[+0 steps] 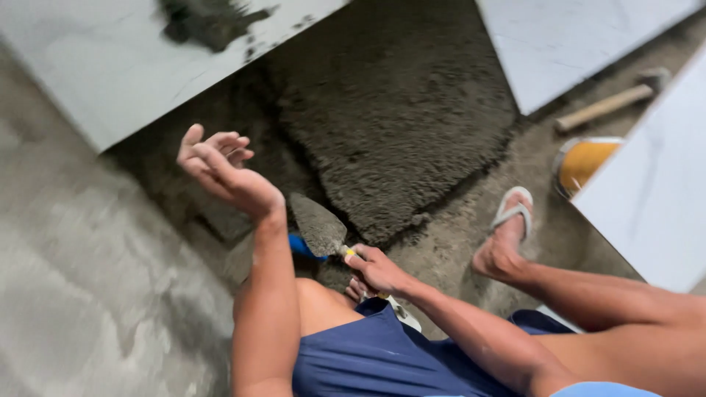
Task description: The person spreads wet cement on the floor with a trowel, then places a white ceramic tile onto the prepared area and taps it with a rubber mallet to level it.
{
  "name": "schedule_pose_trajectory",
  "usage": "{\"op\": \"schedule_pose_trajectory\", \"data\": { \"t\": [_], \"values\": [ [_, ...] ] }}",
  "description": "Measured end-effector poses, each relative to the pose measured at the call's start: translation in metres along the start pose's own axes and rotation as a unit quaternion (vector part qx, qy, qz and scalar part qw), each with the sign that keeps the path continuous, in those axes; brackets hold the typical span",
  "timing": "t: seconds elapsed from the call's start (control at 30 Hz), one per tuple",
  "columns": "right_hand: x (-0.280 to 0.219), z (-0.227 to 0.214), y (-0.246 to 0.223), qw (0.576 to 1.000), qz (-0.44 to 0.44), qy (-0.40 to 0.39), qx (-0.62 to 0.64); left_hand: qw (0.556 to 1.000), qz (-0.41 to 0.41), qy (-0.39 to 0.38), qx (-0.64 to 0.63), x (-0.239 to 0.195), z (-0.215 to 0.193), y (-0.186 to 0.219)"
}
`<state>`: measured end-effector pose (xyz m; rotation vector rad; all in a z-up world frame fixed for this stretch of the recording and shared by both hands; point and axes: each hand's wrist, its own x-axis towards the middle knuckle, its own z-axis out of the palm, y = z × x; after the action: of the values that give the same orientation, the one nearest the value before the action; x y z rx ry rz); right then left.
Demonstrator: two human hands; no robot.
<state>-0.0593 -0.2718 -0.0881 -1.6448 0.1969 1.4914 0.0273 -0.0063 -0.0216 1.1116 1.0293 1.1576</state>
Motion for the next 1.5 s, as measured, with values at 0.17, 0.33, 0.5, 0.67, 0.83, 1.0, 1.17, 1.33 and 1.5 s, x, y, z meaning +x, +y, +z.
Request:
{"op": "schedule_pose_trajectory", "data": {
  "t": [0.17, 0.33, 0.5, 0.67, 0.83, 1.0, 1.17, 1.33, 1.5],
  "values": [
    [-0.004, 0.028, -0.003, 0.972, 0.054, -0.04, 0.226, 0.999, 0.022, 0.026, 0.0, 0.01, -0.03, 0.014],
    [-0.007, 0.018, 0.025, 0.99, 0.069, 0.002, 0.124, 0.998, 0.025, 0.049, -0.02, 0.01, -0.047, 0.029],
    [-0.002, -0.015, 0.037, 0.993, 0.004, 0.015, -0.121, 0.998, 0.03, 0.05, -0.026, 0.011, -0.052, 0.029],
    [-0.016, -0.005, 0.021, 0.983, -0.026, 0.156, -0.094, 0.999, 0.036, 0.028, -0.017, 0.007, -0.048, 0.029],
    [-0.039, -0.013, 0.049, 0.97, -0.025, 0.225, -0.092, 0.999, 0.037, 0.015, -0.022, 0.003, -0.046, 0.032],
    [-0.018, -0.036, 0.086, 0.994, 0.028, 0.077, -0.071, 0.999, 0.034, 0.029, -0.022, 0.001, -0.05, 0.036],
    [-0.049, -0.038, 0.053, 0.989, 0.099, -0.003, -0.11, 0.998, 0.036, 0.045, -0.03, -0.001, -0.057, 0.042],
    [-0.061, -0.055, 0.034, 0.966, 0.14, -0.026, -0.217, 0.997, 0.056, 0.037, -0.036, -0.001, -0.061, 0.042],
    [-0.025, -0.023, 0.053, 0.958, 0.09, 0.025, -0.273, 0.998, 0.052, 0.021, -0.038, -0.002, -0.059, 0.043]
  ]
}}
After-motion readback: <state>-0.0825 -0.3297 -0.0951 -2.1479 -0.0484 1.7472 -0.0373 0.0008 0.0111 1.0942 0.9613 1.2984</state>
